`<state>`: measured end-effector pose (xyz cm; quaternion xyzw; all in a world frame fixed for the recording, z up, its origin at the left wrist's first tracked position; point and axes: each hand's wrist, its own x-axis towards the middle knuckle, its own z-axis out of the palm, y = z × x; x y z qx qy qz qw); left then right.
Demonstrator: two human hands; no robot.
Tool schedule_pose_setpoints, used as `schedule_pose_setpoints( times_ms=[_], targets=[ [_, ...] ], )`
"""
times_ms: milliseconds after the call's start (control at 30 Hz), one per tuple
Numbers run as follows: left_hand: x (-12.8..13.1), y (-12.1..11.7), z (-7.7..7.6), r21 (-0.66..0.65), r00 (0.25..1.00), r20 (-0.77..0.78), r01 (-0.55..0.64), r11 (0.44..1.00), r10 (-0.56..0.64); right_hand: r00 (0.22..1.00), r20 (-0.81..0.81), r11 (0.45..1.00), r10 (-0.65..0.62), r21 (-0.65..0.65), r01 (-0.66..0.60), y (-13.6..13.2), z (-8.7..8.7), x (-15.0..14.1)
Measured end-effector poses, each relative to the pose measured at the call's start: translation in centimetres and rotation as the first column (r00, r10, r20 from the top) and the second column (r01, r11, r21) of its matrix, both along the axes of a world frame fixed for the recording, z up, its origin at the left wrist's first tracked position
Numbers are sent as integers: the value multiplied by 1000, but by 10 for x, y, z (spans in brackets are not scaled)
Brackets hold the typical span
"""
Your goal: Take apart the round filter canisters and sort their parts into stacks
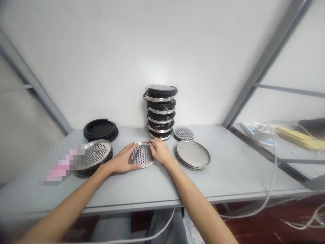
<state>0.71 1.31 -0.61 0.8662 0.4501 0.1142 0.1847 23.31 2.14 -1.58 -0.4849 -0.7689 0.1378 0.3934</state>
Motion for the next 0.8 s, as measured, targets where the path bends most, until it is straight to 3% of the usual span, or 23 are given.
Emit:
schedule_pose_setpoints(
  times_ms=[200,300,400,533,633,800],
  targets=[
    [-11,-5,5,-4,997,-28,75,997,-75,958,-69,959,-278,-66,274,-2,4,7],
    [-15,-4,4,2,995,-20,95,996,-95,936,-47,936,-350,-50,348,-2,8,11],
    [-17,-3,3,8,995,-10,97,995,-97,920,145,925,-365,-56,376,-2,10,13],
    [-21,-4,6,-26,991,-37,125,992,-126,798,403,870,-448,-9,493,-3,10,13],
    [-23,-5,9,-51,988,-48,148,988,-150,744,511,867,-430,4,498,-5,9,8],
    [-22,-7,11,-63,988,-62,140,988,-144,757,579,923,-303,-19,384,-9,3,-1]
  ],
)
